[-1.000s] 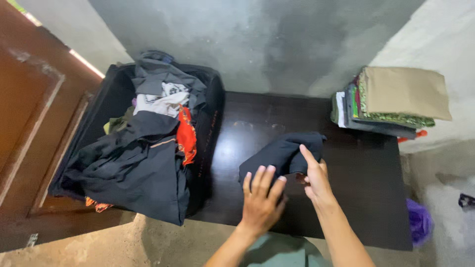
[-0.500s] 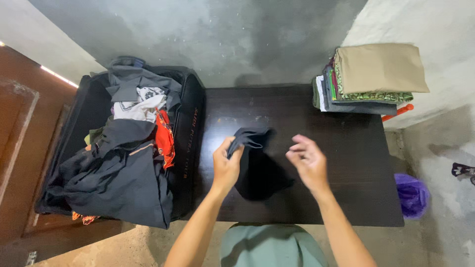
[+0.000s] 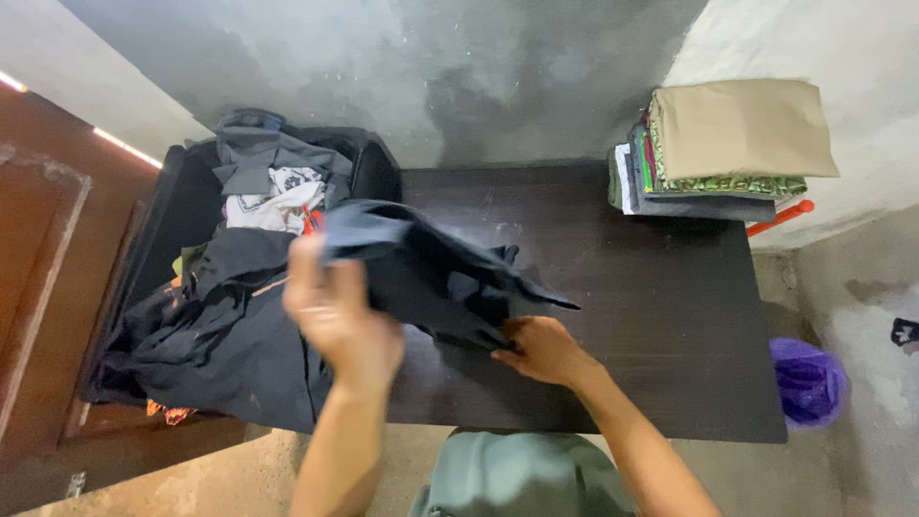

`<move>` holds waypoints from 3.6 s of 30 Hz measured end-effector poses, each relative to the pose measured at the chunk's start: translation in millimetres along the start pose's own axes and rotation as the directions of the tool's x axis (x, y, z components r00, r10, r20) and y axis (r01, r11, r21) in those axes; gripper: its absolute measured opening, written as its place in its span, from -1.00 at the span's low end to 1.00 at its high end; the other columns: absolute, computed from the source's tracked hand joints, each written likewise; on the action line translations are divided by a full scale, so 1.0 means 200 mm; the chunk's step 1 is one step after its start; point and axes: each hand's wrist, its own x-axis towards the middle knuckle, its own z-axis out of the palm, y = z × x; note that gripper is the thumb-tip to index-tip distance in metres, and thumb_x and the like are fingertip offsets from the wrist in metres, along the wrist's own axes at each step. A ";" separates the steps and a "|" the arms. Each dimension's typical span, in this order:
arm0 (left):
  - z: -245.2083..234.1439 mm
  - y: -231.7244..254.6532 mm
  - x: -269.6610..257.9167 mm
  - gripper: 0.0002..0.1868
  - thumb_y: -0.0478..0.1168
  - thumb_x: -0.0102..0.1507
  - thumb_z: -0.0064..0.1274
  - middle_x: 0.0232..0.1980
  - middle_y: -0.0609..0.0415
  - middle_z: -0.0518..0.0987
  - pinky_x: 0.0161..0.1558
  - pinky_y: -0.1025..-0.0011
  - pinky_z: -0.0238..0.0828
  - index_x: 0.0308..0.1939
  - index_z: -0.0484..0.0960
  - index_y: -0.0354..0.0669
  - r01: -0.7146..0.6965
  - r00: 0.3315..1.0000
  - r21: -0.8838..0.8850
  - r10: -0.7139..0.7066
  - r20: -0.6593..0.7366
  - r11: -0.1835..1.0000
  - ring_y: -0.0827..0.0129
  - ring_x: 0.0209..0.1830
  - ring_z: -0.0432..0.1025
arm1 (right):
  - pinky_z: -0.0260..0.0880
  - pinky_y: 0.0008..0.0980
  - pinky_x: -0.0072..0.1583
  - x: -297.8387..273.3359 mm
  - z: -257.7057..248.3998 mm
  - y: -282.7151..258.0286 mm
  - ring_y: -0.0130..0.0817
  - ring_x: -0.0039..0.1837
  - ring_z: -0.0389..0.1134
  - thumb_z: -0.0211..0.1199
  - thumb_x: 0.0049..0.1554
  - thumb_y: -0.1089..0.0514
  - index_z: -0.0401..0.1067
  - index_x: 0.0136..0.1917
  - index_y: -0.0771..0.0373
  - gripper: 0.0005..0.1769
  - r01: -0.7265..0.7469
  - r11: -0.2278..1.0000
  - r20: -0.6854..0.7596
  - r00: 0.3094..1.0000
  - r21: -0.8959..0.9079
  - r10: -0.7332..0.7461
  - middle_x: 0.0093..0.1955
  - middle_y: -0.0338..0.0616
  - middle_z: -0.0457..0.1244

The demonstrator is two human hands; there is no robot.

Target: The person folds a patterned green shirt, a tan short-sleeved shirt, and two black t-shirts, smoothing each garment on the table before folding it and placing it in a stack.

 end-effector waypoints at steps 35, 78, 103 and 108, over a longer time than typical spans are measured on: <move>-0.46 -1.02 -1.04 -0.66 -0.24 0.17 0.19 0.04 -0.23 0.60 0.08 0.03 0.38 0.00 0.61 -0.30 -0.141 0.850 0.894 -0.411 0.329 0.425 -0.18 0.05 0.47 | 0.45 -0.20 0.02 -0.51 0.52 0.37 -0.23 0.01 0.49 0.31 0.13 0.03 0.57 0.01 0.07 -0.81 -0.344 0.802 -0.158 0.869 0.488 0.469 -0.05 -0.23 0.40; 0.00 -0.35 -0.21 -0.44 -0.61 0.13 -0.02 0.08 0.08 0.52 -0.01 0.54 0.38 0.20 0.45 -0.19 0.464 0.847 0.007 -0.446 0.288 0.886 0.48 0.06 0.44 | 0.32 -0.39 0.00 -0.63 -0.24 0.78 -0.43 -0.09 0.33 0.37 0.20 0.28 0.37 -0.05 0.29 -0.83 -0.024 0.731 -0.643 0.457 0.682 0.614 -0.19 -0.06 0.32; 0.27 -0.21 -0.17 -0.93 -0.38 0.28 0.10 -0.46 0.08 0.42 -0.42 0.47 0.17 -0.26 0.60 -0.37 0.068 0.563 0.416 -0.379 0.734 0.907 0.52 -0.49 0.27 | 0.43 -0.11 -0.01 -0.44 -0.49 0.41 0.07 0.01 0.43 0.46 -0.12 0.24 0.53 -0.06 0.06 -0.68 -0.045 0.979 -0.238 0.967 0.198 0.092 -0.10 -0.05 0.42; 0.17 -0.05 -0.02 -0.97 -0.44 0.26 0.05 -0.48 0.12 0.43 -0.42 0.49 0.20 -0.29 0.57 -0.32 -0.058 0.692 0.482 -0.313 0.651 0.874 0.51 -0.51 0.29 | 0.43 -0.19 -0.02 -0.48 -0.36 0.61 -0.07 0.03 0.47 0.32 -0.18 0.45 0.44 0.03 0.14 -0.51 -0.043 0.923 -0.515 0.819 0.382 0.252 -0.13 0.01 0.38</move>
